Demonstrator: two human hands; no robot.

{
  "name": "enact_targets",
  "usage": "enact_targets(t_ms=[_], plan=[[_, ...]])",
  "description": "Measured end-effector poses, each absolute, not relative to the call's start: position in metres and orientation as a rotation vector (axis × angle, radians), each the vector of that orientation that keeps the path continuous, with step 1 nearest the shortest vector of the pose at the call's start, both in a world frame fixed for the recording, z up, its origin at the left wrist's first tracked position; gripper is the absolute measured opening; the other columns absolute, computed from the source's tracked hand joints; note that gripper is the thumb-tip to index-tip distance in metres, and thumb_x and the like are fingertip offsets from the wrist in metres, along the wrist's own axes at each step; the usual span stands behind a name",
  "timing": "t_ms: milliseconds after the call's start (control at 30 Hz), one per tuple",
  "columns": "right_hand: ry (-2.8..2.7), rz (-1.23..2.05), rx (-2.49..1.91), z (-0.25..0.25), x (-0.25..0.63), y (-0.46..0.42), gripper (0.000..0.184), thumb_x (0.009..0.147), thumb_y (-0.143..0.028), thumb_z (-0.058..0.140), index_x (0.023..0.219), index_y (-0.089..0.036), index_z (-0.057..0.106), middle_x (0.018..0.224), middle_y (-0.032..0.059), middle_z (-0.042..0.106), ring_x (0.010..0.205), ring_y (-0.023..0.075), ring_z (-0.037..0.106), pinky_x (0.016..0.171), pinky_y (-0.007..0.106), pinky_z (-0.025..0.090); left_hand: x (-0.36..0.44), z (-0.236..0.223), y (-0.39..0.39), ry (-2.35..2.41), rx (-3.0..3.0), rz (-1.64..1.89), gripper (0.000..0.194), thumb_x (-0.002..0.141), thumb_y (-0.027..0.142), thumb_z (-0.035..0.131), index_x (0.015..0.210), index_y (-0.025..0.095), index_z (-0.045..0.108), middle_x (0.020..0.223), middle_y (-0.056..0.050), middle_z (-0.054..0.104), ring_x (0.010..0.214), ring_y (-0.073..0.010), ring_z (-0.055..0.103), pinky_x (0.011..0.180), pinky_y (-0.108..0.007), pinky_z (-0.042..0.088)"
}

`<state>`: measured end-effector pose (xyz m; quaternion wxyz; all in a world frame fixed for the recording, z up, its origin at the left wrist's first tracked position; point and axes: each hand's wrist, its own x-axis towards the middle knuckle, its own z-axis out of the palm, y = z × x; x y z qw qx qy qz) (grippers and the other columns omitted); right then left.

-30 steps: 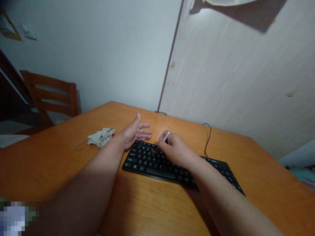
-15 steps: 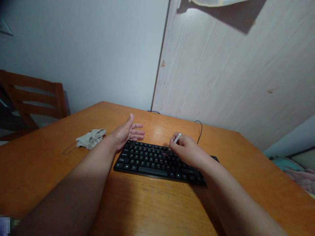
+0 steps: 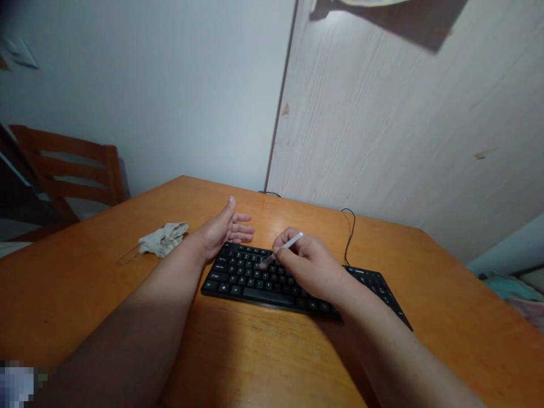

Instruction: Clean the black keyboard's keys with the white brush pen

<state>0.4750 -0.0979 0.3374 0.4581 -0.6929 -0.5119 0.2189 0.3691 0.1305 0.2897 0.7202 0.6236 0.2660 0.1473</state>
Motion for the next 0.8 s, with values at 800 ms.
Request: enact_targets(t_ms=[800], plan=[[-1.292,0.404,-1.512,0.304,0.444,-0.048,0.012,0.095,-0.03,0.059,0.091,-0.02,0.064,0.08,0.0004,0.064,0.074,0.0165,0.057,0.069,0.03,0.043,0.365,0.296,0.124,0.566,1.309,0.343,0.104,0.081,0.093,0.021,0.132,0.011,0.06,0.122,-0.023,0.072,0.106,-0.0323,0.071,0.075,-0.033,0.05]])
